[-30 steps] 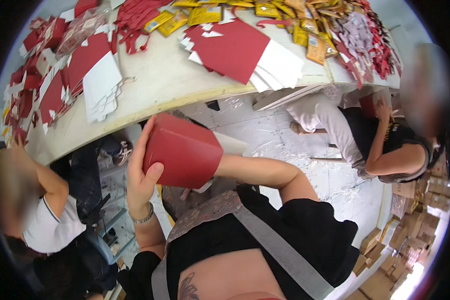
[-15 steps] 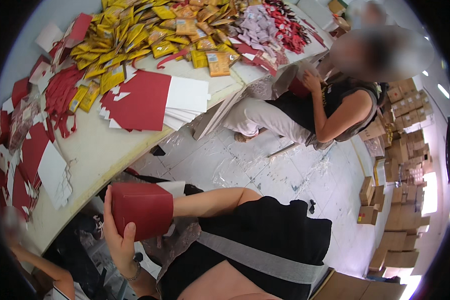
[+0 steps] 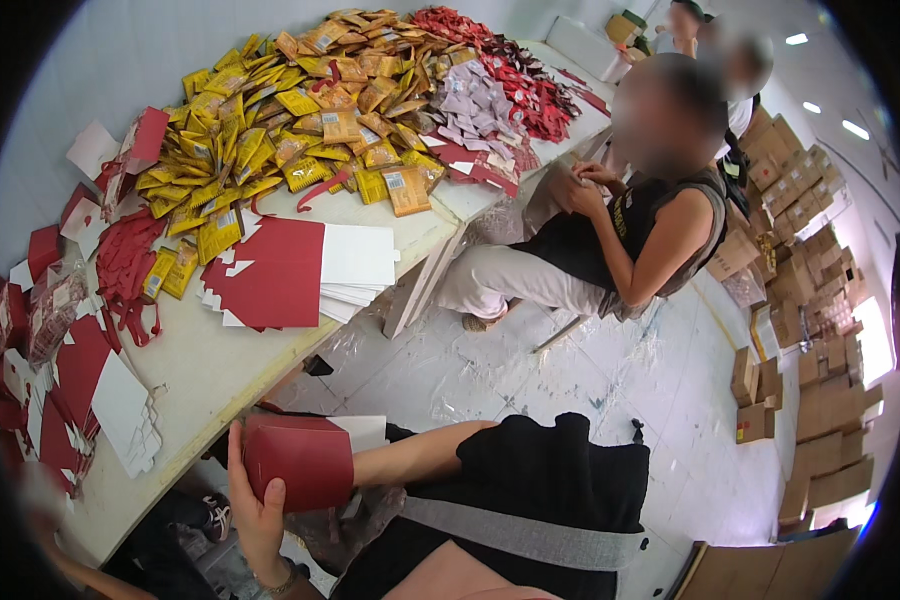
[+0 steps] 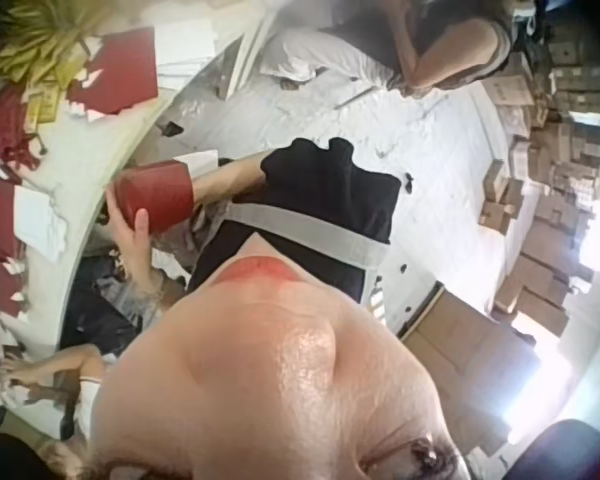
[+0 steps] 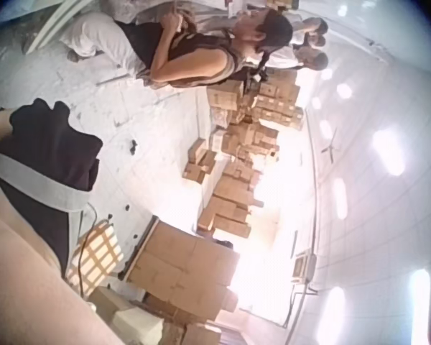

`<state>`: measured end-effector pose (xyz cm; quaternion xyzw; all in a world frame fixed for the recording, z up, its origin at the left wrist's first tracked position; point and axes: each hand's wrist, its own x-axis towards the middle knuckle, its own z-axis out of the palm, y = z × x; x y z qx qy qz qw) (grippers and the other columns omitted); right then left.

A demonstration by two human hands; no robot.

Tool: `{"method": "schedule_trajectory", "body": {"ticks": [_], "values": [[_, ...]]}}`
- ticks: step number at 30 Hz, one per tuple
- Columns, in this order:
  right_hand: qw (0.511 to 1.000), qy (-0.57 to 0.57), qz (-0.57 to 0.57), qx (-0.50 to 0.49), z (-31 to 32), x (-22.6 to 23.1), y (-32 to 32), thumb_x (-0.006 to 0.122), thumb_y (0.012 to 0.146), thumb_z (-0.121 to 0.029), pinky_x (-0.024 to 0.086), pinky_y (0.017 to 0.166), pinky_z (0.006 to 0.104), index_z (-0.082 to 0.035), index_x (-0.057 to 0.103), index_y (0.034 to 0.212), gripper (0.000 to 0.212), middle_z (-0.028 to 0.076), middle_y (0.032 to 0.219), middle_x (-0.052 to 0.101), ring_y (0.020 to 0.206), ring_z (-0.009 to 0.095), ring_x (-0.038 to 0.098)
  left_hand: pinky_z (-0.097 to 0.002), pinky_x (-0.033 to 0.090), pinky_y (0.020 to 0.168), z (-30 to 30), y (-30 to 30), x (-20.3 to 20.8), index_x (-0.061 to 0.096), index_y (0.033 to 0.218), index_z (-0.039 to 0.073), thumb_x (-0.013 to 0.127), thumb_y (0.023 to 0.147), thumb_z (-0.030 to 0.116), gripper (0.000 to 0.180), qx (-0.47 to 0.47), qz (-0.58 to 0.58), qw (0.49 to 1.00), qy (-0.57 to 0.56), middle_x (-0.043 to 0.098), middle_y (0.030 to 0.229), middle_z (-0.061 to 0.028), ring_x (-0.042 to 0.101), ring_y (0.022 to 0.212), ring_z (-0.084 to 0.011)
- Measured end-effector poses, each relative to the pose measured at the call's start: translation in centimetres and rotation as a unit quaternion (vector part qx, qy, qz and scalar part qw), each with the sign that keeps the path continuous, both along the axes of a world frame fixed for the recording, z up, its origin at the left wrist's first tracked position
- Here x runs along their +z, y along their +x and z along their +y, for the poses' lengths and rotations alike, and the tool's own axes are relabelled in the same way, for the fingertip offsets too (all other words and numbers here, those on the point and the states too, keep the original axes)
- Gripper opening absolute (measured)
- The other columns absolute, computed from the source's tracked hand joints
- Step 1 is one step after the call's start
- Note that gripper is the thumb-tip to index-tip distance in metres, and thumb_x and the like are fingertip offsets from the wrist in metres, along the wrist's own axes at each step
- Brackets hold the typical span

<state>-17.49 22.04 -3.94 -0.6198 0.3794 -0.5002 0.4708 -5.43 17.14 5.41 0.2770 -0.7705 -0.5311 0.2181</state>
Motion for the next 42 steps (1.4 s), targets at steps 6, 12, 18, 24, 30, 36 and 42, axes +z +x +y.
{"method": "schedule_trajectory", "body": {"ticks": [6,12,18,24,30,36,42], "values": [[1.000,-0.019,0.000,0.001,0.1,0.9,0.0,0.049,0.091,-0.017,0.029,0.105,0.0398,-0.005,0.042,0.131,0.043,0.012,0.134,0.043,0.126,0.026,0.038,-0.0357,0.028,0.105,-0.1,0.5,0.4,0.025,0.142,0.000,0.052,0.086,0.041,0.075,-0.013,0.025,0.998,0.056,0.033,0.142,-0.0202,0.036,0.128,-0.0273],[0.999,-0.043,0.028,0.019,0.2,3.1,-0.5,0.047,0.092,-0.015,0.031,0.104,0.0395,-0.003,0.044,0.130,0.040,0.012,0.132,0.045,0.125,0.025,0.040,-0.0332,0.029,0.105,-2.2,1.8,-1.3,0.031,0.140,-0.003,0.047,0.091,0.018,0.055,0.081,0.175,0.966,0.173,0.041,0.138,-0.0152,0.041,0.125,-0.0229],[0.999,0.022,-0.030,0.035,1.5,6.7,-2.3,0.045,0.091,-0.011,0.034,0.100,0.0384,0.000,0.046,0.128,0.039,0.017,0.124,0.050,0.117,0.030,0.046,-0.0340,0.017,0.110,-0.7,2.8,-1.6,0.021,0.141,-0.007,0.040,0.095,0.042,0.070,0.109,0.218,0.964,0.110,0.027,0.146,-0.0178,0.025,0.136,-0.0233],[0.972,-0.201,0.119,-0.025,0.1,10.5,-2.5,0.052,0.084,-0.007,0.044,0.075,0.0375,0.004,0.048,0.124,0.042,0.013,0.086,0.057,0.081,0.028,0.057,-0.0362,0.025,0.107,-0.8,5.3,-6.2,0.022,0.142,-0.001,0.025,0.096,0.049,0.067,0.190,0.407,0.867,0.214,0.033,0.143,-0.0131,0.032,0.132,-0.0231],[0.913,-0.356,0.197,0.001,-2.7,10.1,-2.3,0.063,0.065,-0.004,0.042,0.054,0.0325,-0.001,0.056,0.116,0.051,0.006,0.074,0.057,0.062,0.023,0.056,-0.0369,0.032,0.104,-1.3,2.5,-3.8,0.025,0.142,0.005,0.019,0.092,0.062,0.076,0.226,0.458,0.809,0.292,0.037,0.140,-0.0077,0.038,0.127,-0.0214],[0.883,-0.381,0.256,-0.097,-3.4,10.7,-1.7,0.068,0.066,-0.006,0.038,0.050,0.0270,-0.004,0.063,0.106,0.040,-0.002,0.062,0.055,0.053,0.014,0.052,-0.0404,0.030,0.106,-1.3,1.9,-6.4,0.027,0.141,0.005,0.021,0.090,0.066,0.080,0.066,0.641,0.654,0.397,0.036,0.141,-0.0101,0.036,0.128,-0.0252],[0.868,-0.429,0.225,0.111,-3.1,10.0,-1.4,0.072,0.070,-0.007,0.037,0.048,0.0257,-0.003,0.064,0.085,0.018,-0.002,0.056,0.050,0.049,0.013,0.049,-0.0414,0.028,0.107,-4.0,6.5,-2.1,0.016,0.144,0.003,0.063,0.082,0.040,0.086,0.148,0.429,0.887,0.086,0.024,0.147,-0.0189,0.030,0.134,-0.0288]]}}
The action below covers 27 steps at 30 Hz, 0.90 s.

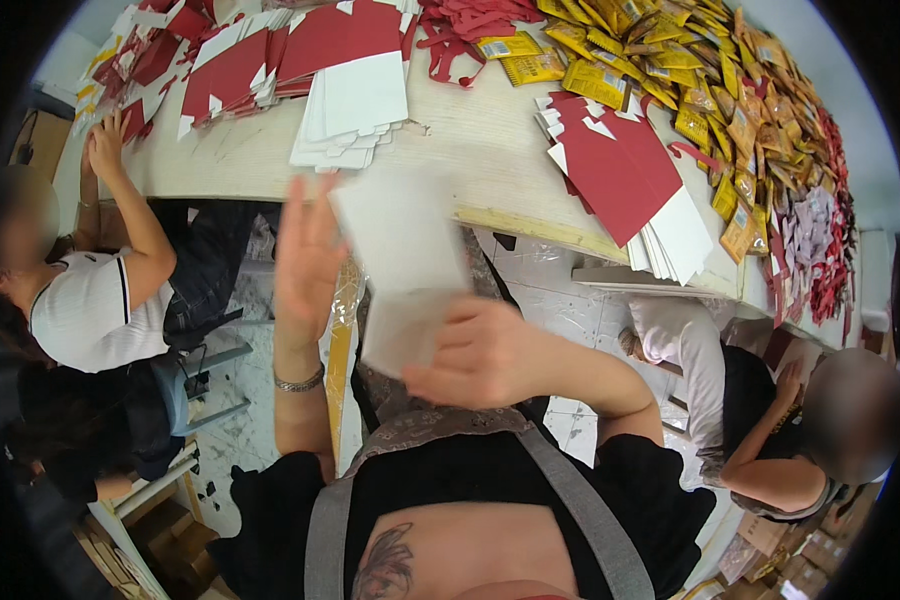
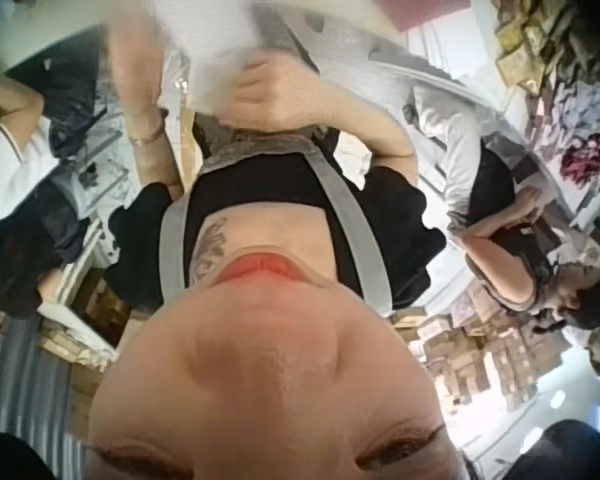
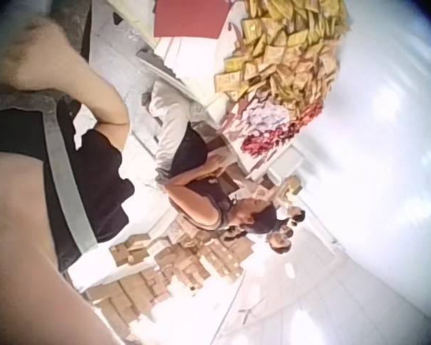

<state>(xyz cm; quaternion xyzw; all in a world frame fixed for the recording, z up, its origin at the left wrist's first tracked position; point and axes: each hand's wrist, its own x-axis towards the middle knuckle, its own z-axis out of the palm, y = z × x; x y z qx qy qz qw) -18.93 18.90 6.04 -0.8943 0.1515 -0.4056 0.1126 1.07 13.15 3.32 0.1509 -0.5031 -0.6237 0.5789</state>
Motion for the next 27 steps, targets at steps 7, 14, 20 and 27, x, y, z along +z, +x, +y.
{"method": "schedule_trajectory", "body": {"ticks": [7,14,20,27], "values": [[0.994,0.015,-0.101,0.024,-2.2,-1.2,0.8,0.070,0.070,-0.013,0.041,0.056,0.0300,-0.006,0.060,0.074,0.013,0.003,0.062,0.051,0.058,0.021,0.051,-0.0300,0.046,0.090,1.0,-0.1,-0.6,0.016,0.142,0.002,0.064,0.075,-0.010,0.083,0.179,-0.133,0.966,0.132,0.051,0.121,-0.0133,0.054,0.107,-0.0185],[0.885,-0.044,0.076,-0.458,-21.2,-5.2,-5.6,0.068,0.073,-0.019,0.047,0.076,0.0393,-0.006,0.067,0.092,0.023,0.009,0.092,0.062,0.093,0.029,0.056,-0.0291,0.048,0.084,3.0,0.4,-2.0,0.043,0.129,0.002,0.072,0.072,-0.002,0.064,-0.003,-0.293,0.956,0.017,0.057,0.116,-0.0086,0.058,0.101,-0.0149],[0.879,0.001,-0.162,-0.448,-23.8,-4.6,-6.9,0.066,0.073,-0.016,0.045,0.078,0.0371,-0.003,0.070,0.077,0.014,0.014,0.087,0.063,0.092,0.029,0.056,-0.0340,0.034,0.103,3.9,-1.0,-3.7,0.029,0.140,0.001,0.087,0.051,0.046,0.116,-0.676,-0.114,0.727,-0.031,0.052,0.129,-0.0141,0.049,0.118,-0.0207],[0.909,0.309,-0.244,-0.135,-7.7,-3.6,-4.8,0.054,0.078,-0.003,0.043,0.068,0.0271,-0.002,0.054,0.064,0.014,0.012,0.102,0.063,0.076,0.014,0.055,-0.0479,0.047,0.090,4.5,-2.6,-4.6,0.018,0.144,0.005,0.059,0.082,0.054,0.089,-0.482,0.095,0.787,0.373,0.043,0.135,-0.0177,0.046,0.121,-0.0266]]}}
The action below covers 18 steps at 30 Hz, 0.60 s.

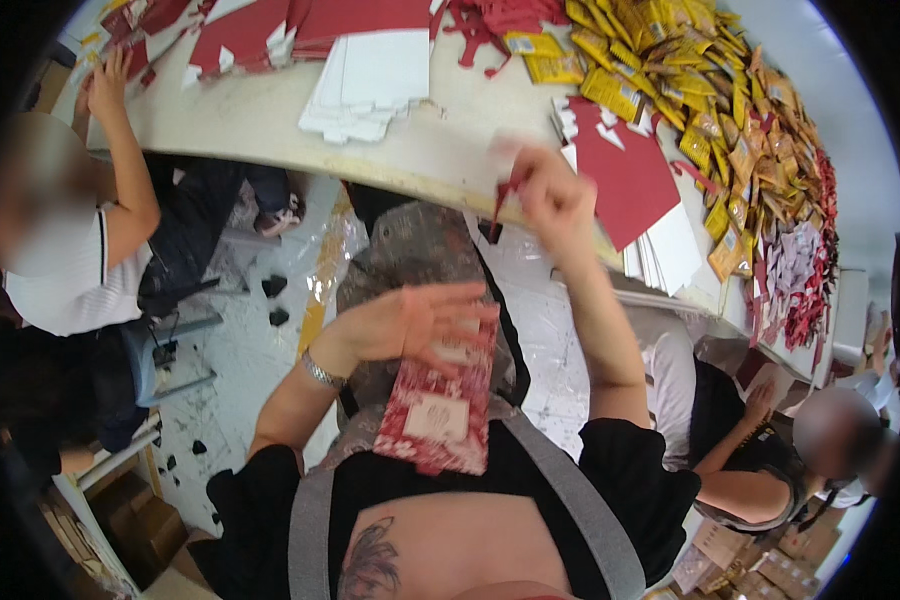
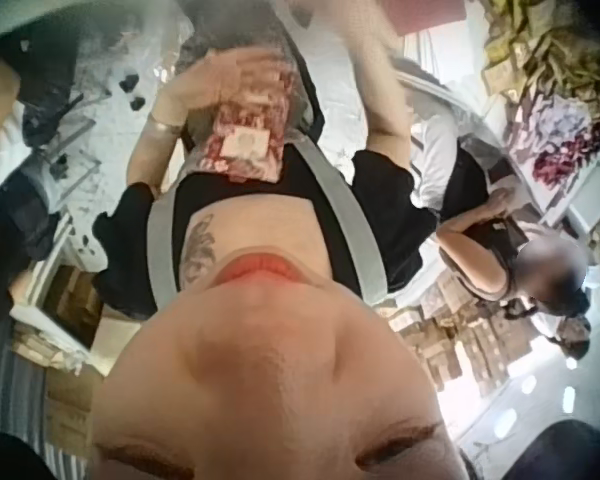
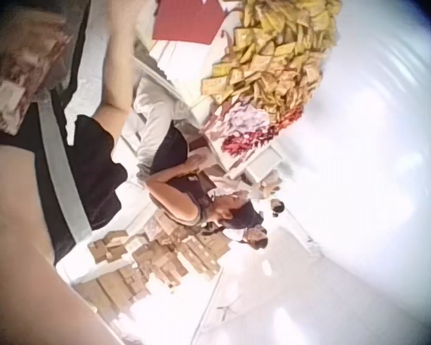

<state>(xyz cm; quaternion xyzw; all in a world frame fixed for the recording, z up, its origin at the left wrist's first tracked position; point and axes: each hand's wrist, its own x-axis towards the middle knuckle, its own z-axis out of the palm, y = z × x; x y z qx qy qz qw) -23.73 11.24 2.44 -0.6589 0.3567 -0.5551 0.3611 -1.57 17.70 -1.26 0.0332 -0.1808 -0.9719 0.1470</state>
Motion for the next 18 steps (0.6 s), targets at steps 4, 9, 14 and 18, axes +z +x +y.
{"method": "schedule_trajectory", "body": {"ticks": [4,9,14,18], "values": [[0.976,-0.089,0.185,0.072,10.3,-3.0,1.4,0.064,0.064,-0.005,0.046,0.072,0.0343,-0.005,0.055,0.063,0.009,0.011,0.096,0.064,0.075,0.025,0.057,-0.0390,0.051,0.086,0.4,-1.6,-0.9,0.030,0.138,0.003,0.051,0.094,0.030,0.055,0.055,-0.111,0.991,0.042,0.050,0.126,-0.0150,0.053,0.112,-0.0241],[0.978,-0.098,0.170,0.071,15.5,-3.0,1.9,0.063,0.059,-0.009,0.048,0.077,0.0393,0.000,0.059,0.078,0.022,0.012,0.109,0.062,0.085,0.030,0.056,-0.0318,0.049,0.086,1.7,-3.2,-0.5,0.040,0.131,0.001,0.051,0.094,0.017,0.042,0.050,-0.227,0.973,-0.015,0.055,0.118,-0.0135,0.057,0.105,-0.0204],[0.919,-0.288,0.241,-0.121,18.2,-4.0,1.4,0.066,0.059,-0.007,0.049,0.073,0.0341,-0.002,0.063,0.078,0.020,0.011,0.107,0.065,0.087,0.023,0.057,-0.0438,0.050,0.087,2.9,-4.7,1.0,0.034,0.133,-0.001,0.050,0.095,0.021,0.047,0.220,-0.361,0.904,-0.062,0.045,0.127,-0.0171,0.053,0.111,-0.0241],[0.907,-0.287,0.283,-0.123,18.1,-3.1,2.0,0.066,0.061,-0.006,0.048,0.065,0.0297,-0.002,0.062,0.073,0.013,0.009,0.109,0.064,0.087,0.021,0.058,-0.0435,0.050,0.089,2.4,-3.7,0.7,0.028,0.138,-0.001,0.047,0.096,0.024,0.053,0.095,-0.316,0.944,0.026,0.037,0.138,-0.0219,0.051,0.116,-0.0328]]}}
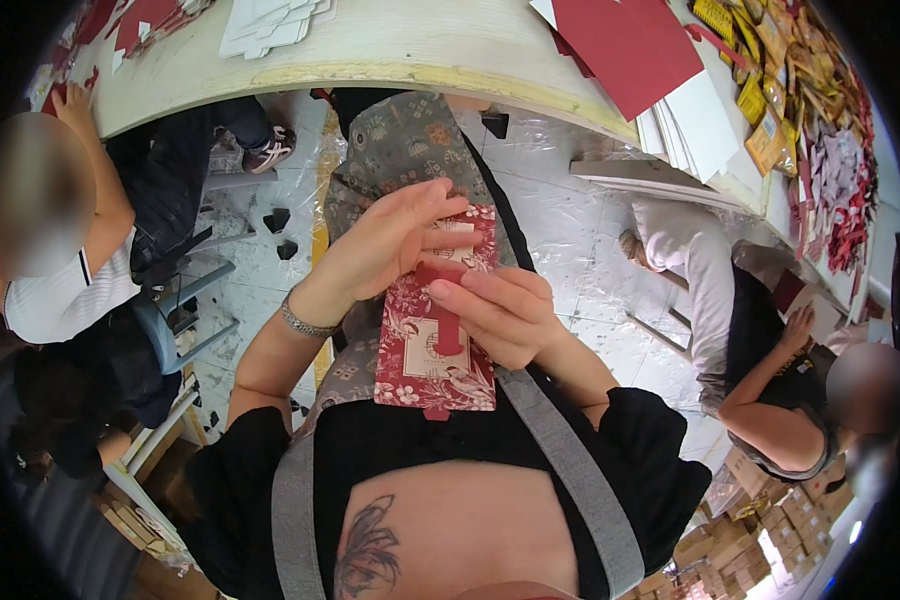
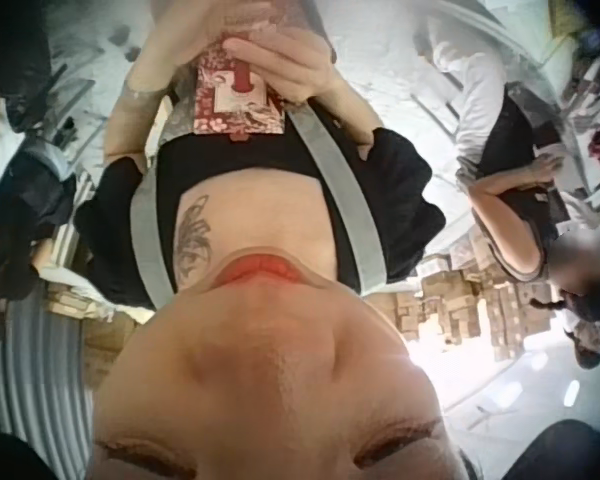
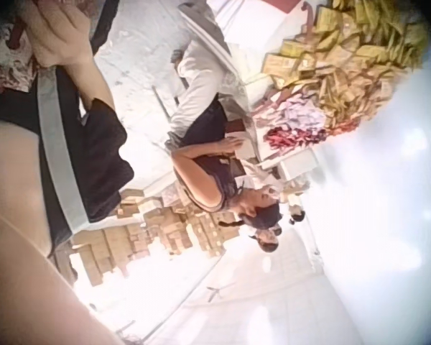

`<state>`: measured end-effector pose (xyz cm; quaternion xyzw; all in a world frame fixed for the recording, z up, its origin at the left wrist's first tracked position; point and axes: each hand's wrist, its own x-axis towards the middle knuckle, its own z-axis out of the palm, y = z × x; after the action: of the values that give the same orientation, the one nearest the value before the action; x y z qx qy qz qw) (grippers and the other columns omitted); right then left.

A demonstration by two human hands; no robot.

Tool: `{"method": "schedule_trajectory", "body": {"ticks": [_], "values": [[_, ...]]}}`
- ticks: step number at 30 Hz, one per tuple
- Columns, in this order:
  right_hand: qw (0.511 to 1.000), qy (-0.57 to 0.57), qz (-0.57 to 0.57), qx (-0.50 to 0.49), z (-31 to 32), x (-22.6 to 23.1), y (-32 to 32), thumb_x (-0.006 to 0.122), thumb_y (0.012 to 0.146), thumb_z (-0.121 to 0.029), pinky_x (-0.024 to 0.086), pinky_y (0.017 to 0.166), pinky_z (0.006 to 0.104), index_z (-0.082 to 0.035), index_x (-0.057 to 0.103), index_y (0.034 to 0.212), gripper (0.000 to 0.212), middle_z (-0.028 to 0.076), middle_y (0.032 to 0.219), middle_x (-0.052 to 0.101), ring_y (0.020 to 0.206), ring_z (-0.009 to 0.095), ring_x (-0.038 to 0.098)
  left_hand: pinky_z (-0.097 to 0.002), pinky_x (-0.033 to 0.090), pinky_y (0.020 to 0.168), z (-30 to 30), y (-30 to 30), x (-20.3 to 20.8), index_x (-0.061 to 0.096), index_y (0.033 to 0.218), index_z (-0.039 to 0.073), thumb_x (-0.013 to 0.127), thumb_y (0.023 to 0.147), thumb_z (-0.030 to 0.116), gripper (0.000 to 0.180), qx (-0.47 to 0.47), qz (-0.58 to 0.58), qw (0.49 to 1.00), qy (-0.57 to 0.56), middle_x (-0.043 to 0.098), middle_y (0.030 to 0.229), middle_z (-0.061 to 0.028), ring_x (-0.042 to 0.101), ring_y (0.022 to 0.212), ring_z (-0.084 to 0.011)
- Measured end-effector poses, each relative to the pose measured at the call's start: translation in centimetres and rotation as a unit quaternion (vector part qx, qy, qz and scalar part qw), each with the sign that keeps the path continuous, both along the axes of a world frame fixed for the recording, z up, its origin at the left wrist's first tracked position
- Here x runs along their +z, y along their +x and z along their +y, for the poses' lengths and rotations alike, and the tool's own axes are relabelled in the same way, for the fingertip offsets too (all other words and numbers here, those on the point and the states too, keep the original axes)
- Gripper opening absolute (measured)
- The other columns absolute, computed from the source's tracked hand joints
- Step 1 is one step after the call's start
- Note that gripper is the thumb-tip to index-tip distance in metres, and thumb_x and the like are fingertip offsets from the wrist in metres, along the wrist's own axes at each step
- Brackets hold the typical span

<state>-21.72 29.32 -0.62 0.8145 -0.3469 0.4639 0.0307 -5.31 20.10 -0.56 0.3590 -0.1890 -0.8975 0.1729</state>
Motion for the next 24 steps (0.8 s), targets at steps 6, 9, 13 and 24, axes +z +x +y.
{"method": "schedule_trajectory", "body": {"ticks": [6,9,13,24], "values": [[0.993,0.048,-0.097,-0.039,0.2,-1.2,-2.2,0.067,0.064,-0.005,0.049,0.064,0.0324,0.000,0.059,0.081,0.019,0.016,0.105,0.064,0.081,0.025,0.060,-0.0390,0.049,0.090,-0.7,0.6,-0.5,0.035,0.135,-0.002,0.049,0.094,0.021,0.049,-0.017,0.065,0.998,-0.021,0.048,0.128,-0.0207,0.057,0.108,-0.0325],[0.984,-0.059,-0.112,-0.127,-0.5,-1.1,-2.3,0.066,0.059,-0.008,0.049,0.068,0.0315,0.000,0.062,0.077,0.020,0.013,0.102,0.065,0.087,0.024,0.059,-0.0378,0.049,0.090,-0.6,0.4,-0.5,0.043,0.129,-0.003,0.041,0.097,0.028,0.044,-0.087,0.088,0.992,-0.015,0.055,0.121,-0.0198,0.060,0.104,-0.0306],[0.999,0.017,-0.024,-0.026,-2.0,0.4,-1.4,0.065,0.053,-0.010,0.049,0.065,0.0301,-0.003,0.061,0.072,0.021,0.010,0.097,0.066,0.083,0.022,0.059,-0.0333,0.050,0.087,-0.3,-0.7,0.7,0.049,0.124,-0.005,0.039,0.098,0.026,0.041,-0.051,0.087,0.993,-0.065,0.057,0.118,-0.0197,0.061,0.102,-0.0243],[0.756,0.498,-0.424,-0.024,0.5,-1.1,0.0,0.064,0.083,0.001,0.049,0.074,0.0214,0.002,0.053,0.102,0.022,0.009,0.093,0.063,0.084,0.011,0.064,-0.0221,0.054,0.064,1.3,-1.6,0.7,0.056,0.112,-0.004,0.054,0.092,0.010,0.025,-0.036,-0.174,0.947,-0.267,0.064,0.088,-0.0063,0.062,0.075,-0.0103]]}}
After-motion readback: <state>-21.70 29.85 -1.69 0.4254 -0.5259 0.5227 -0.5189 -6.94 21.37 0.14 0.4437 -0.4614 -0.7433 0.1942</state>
